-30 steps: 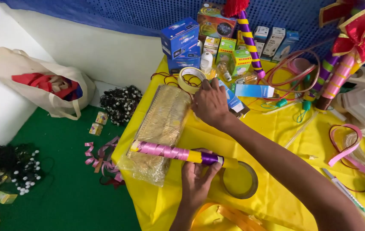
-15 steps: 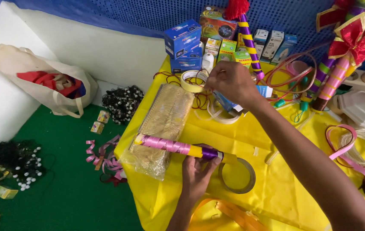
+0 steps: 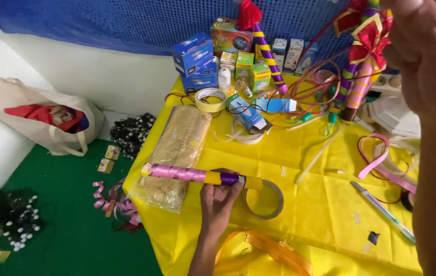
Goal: Attaching and tying a red string around a decorated cylindrical object as part of a handicraft task.
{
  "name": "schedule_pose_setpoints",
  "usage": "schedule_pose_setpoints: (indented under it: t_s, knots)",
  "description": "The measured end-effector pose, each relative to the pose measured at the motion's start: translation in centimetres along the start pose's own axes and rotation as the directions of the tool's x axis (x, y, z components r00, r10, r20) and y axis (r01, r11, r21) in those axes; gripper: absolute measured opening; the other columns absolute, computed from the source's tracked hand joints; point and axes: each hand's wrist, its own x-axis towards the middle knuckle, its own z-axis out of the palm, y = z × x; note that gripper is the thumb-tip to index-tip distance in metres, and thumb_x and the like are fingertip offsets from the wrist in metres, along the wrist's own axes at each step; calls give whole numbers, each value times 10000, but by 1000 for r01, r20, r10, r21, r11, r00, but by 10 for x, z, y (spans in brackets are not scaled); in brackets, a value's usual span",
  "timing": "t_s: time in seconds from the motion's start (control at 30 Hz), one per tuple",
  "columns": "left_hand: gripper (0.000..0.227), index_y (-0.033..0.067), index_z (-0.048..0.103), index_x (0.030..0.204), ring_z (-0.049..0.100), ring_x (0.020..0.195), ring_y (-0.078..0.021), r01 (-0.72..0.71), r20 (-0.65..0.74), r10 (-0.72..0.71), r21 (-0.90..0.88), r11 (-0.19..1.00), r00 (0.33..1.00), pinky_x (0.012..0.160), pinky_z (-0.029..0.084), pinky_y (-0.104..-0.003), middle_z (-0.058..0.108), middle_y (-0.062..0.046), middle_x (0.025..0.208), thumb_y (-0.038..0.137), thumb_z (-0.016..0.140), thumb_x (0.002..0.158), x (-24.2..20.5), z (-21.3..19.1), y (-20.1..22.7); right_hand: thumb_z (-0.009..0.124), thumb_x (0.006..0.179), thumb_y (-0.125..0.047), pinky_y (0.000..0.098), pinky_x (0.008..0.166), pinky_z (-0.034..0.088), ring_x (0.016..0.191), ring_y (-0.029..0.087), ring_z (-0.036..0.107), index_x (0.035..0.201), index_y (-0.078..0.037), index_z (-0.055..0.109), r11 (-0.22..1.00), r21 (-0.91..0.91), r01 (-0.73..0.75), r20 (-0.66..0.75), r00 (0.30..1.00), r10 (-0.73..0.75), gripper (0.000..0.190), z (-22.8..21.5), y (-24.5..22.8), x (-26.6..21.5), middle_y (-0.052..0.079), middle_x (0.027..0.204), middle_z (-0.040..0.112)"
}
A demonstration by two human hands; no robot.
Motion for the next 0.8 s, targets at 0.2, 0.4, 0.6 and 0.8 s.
schedule_pose_setpoints:
  t_s: [0.2,0.4,0.6,0.8]
  knots:
    - [230,58,587,1097,623,1101,-197,-32,116,27,42,999,993,900,521,-318,604,-236,1319,60,725,913,6,15,38,785,941,-192,252,479,143,528,46,245,921,-106,798,918,-395,25,155,987,40,90,23,-52,-56,-29,528,427]
    - [212,39,597,1014,463,1473,-402,41,449,-57,45,998,892,1069,522,-419,614,-226,1205,130,752,900,23,62,78,724,915,-346,333,454,336,425,140,402,928,-213,825,910,-393,130,432,900,58,167,62,-42,-76,-5,528,631]
    - [290,31,568,1152,694,1090,-290,126,531,-135,54,991,837,1041,550,-412,706,-167,1094,71,742,924,25,59,83,775,929,-243,237,492,261,513,63,314,1048,-145,747,967,-254,24,237,971,39,157,35,-44,-71,-53,573,374]
    - [277,68,601,1183,689,1084,-243,-66,467,53,11,998,883,1012,577,-377,674,-83,1114,41,730,938,54,11,83,691,1176,-133,171,583,291,652,-2,385,1147,-86,675,990,-38,-133,-135,983,127,57,-38,-16,-63,-51,817,552]
